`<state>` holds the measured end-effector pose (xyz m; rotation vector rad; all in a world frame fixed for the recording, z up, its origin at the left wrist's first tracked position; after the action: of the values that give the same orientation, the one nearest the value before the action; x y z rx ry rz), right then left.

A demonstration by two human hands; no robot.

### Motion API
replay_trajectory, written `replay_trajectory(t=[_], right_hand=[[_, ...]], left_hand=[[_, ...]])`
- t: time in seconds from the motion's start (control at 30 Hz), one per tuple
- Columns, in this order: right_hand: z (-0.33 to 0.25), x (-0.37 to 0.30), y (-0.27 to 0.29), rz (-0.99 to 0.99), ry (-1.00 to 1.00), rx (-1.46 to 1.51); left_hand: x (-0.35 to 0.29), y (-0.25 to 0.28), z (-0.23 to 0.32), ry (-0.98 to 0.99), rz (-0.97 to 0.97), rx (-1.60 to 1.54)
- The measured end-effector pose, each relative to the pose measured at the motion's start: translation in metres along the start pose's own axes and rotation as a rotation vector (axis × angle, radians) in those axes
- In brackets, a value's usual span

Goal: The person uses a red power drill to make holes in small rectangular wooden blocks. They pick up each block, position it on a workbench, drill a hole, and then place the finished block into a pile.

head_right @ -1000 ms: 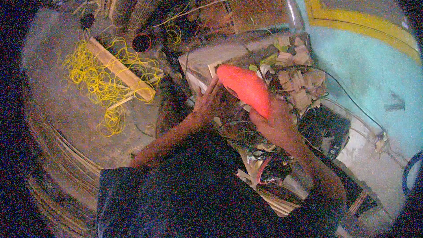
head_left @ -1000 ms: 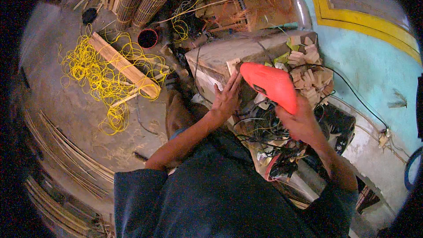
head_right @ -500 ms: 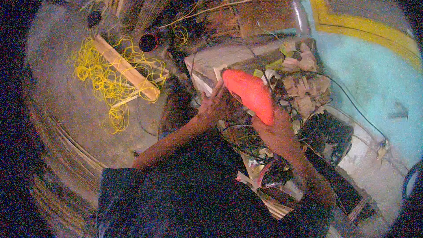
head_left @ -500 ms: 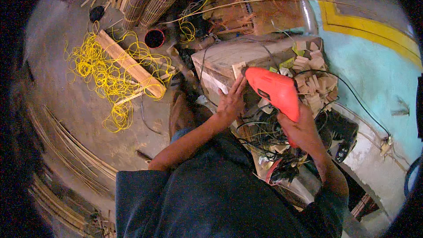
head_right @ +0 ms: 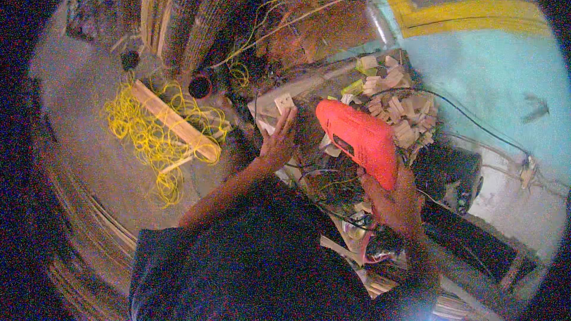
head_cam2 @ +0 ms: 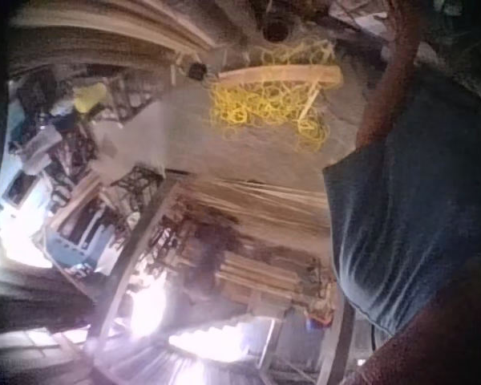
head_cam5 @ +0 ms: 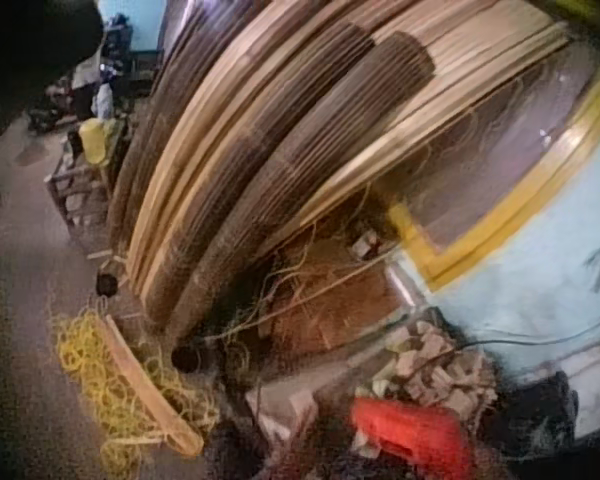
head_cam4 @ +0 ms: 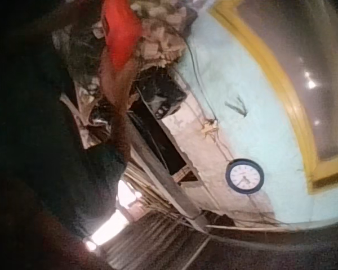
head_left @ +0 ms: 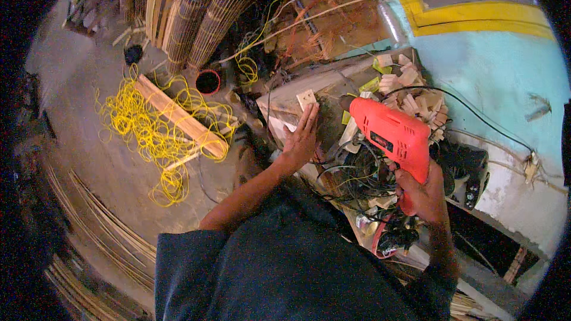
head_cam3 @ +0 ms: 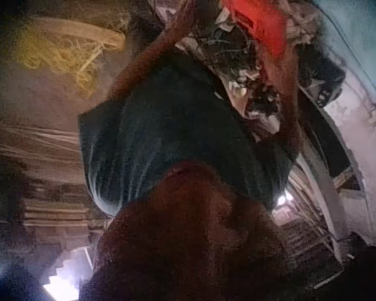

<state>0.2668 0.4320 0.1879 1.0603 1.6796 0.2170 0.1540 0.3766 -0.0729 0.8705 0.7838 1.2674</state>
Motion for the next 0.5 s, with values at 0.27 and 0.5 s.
replay_trajectory(t=[0.27, 0.5], right_hand=[[0.1, -0.028, 0.006, 0.115, -0.002, 0.434], [0.177, -0.053, -0.004, 0.246, 0.031, 0.698]], left_hand=[[0.0, 0.025, 0.009, -0.171, 0.167, -0.187], [0.006, -0.011, -0.092, 0.099, 0.635, -0.263]])
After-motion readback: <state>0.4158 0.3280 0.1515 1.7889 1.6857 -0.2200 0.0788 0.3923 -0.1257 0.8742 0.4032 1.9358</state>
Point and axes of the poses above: each hand's wrist, its own x-axis towards the middle knuckle, its own y-axis out of the back of the hand, z = x × y, the point moved 8 cm from there along x, towards the middle knuckle, and after that the axes turned 12 degrees about -y, right-handed, at the moved point
